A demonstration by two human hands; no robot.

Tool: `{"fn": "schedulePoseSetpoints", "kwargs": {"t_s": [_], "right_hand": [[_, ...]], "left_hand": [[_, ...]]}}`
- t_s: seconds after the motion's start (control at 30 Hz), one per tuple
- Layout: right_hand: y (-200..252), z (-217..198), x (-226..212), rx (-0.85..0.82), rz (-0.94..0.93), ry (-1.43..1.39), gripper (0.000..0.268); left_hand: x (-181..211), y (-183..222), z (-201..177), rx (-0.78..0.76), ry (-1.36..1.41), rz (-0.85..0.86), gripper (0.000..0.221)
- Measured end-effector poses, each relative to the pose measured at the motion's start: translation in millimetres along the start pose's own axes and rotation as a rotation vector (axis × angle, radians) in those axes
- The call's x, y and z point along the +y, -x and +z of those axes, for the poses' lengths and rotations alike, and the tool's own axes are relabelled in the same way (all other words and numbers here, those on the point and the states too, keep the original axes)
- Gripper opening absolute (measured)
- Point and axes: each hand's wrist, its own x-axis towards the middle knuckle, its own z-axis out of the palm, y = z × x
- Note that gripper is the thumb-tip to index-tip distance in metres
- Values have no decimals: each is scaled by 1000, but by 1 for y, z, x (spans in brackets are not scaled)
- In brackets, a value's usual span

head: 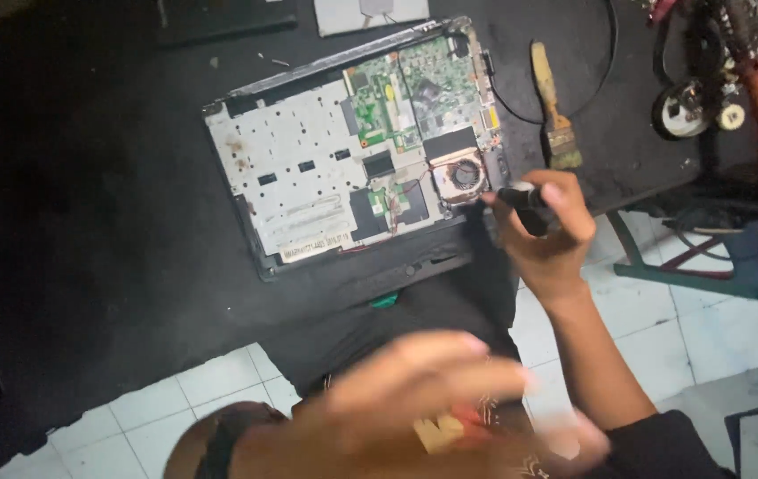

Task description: Cleaning internal laptop components with a brush and using a screwdriver to remove or install parts.

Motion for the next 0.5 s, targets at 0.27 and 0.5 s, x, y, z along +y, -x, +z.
{"fn": "schedulePoseSetpoints", "kwargs": {"t_s": [0.27,0.5], "right_hand": [[-5,-10,3,-87,69,-43,92],[10,-7,14,-45,85,-13,91]], "left_hand": [[-62,9,-1,24,-108,-281,42],[-95,17,27,184,-43,-448,33]]}}
